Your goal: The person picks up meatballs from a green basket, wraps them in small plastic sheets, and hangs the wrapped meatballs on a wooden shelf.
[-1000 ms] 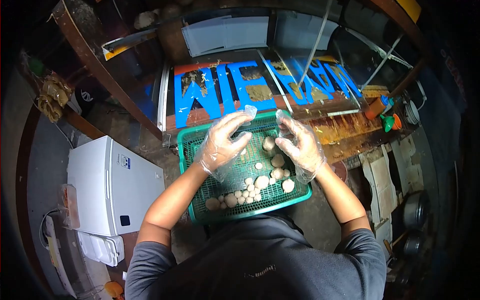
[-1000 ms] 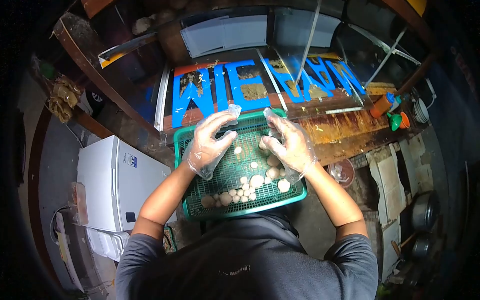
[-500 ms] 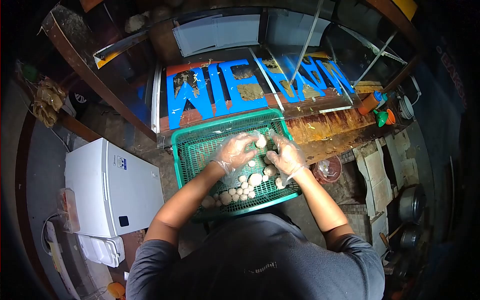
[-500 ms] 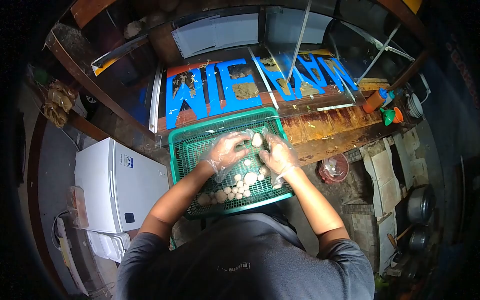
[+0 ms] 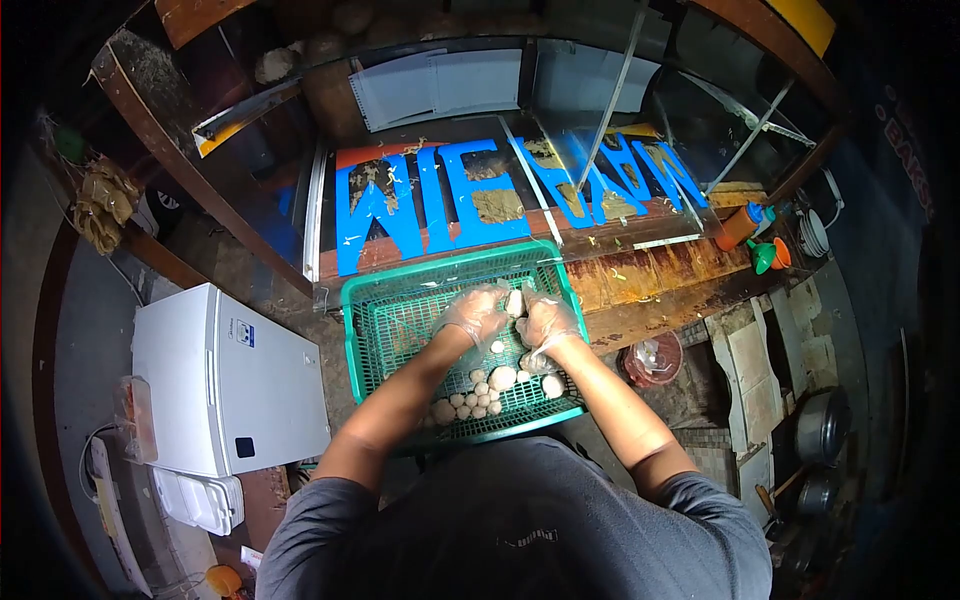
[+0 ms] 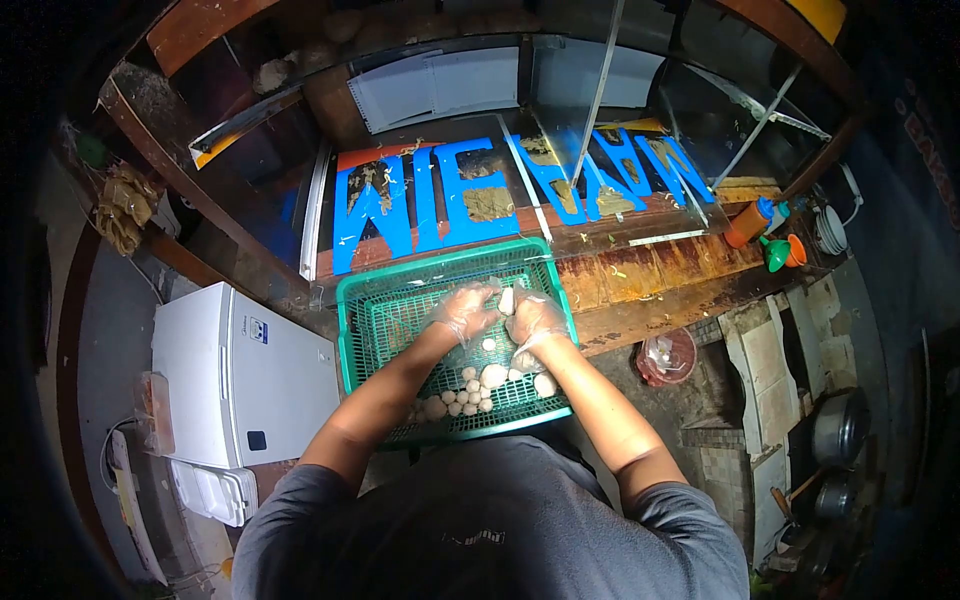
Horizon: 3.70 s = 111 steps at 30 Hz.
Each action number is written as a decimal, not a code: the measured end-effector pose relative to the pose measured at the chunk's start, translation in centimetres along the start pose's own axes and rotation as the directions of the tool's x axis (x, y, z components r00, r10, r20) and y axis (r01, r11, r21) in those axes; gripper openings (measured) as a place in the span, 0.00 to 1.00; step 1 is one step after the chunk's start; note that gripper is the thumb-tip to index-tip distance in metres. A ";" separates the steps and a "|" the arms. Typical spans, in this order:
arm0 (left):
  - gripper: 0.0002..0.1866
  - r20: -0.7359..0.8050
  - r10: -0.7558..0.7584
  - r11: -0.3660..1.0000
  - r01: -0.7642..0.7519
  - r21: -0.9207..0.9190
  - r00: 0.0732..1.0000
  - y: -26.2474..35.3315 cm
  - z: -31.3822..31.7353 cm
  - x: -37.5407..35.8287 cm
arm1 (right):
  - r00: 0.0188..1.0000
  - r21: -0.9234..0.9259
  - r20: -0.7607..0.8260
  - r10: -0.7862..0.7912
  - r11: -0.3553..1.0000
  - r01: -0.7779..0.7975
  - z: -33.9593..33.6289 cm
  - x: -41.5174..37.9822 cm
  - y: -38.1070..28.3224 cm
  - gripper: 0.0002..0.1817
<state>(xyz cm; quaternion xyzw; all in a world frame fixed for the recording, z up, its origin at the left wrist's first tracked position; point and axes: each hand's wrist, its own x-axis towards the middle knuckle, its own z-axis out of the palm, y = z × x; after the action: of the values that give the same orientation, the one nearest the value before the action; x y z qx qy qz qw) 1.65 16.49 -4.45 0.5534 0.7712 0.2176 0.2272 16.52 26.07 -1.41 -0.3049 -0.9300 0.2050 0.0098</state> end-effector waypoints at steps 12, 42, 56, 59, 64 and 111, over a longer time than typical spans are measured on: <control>0.23 0.133 -0.068 0.994 0.079 -0.080 0.989 -0.2 0.8 1.1 | 0.997 -0.022 -0.044 0.059 0.998 -0.060 2.5 1.0 0.3 0.33; 0.23 0.129 0.084 0.421 0.082 -0.903 0.988 0.0 -6.0 -12.8 | 0.977 0.822 -0.163 -0.136 0.528 0.211 0.1 -7.8 -5.9 0.29; 0.17 -0.015 0.017 0.473 -0.021 -0.881 1.000 -0.6 -4.4 -17.6 | 0.979 0.990 0.133 -0.152 0.069 -0.123 2.4 -10.1 -7.7 0.27; 0.19 -0.086 -0.037 0.370 -0.066 -0.926 0.996 -0.3 -4.3 -18.6 | 0.982 0.990 0.137 -0.131 0.061 -0.130 2.7 -10.0 -8.3 0.25; 0.21 -0.100 -0.103 0.412 -0.049 -0.910 0.990 -1.5 -3.8 -19.4 | 0.981 0.984 0.176 -0.084 0.033 -0.174 4.5 -10.2 -9.3 0.22; 0.16 -0.356 -0.103 0.580 -0.235 -0.780 0.929 3.0 -3.0 -17.9 | 0.976 0.948 0.218 -0.023 -0.231 -0.217 0.7 -10.4 -8.2 0.15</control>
<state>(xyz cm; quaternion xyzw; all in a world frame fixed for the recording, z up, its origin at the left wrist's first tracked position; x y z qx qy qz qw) 7.22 0.10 1.67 0.3662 0.5921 0.6524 0.2996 20.27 13.87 2.21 -0.2378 -0.3890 0.8762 0.1564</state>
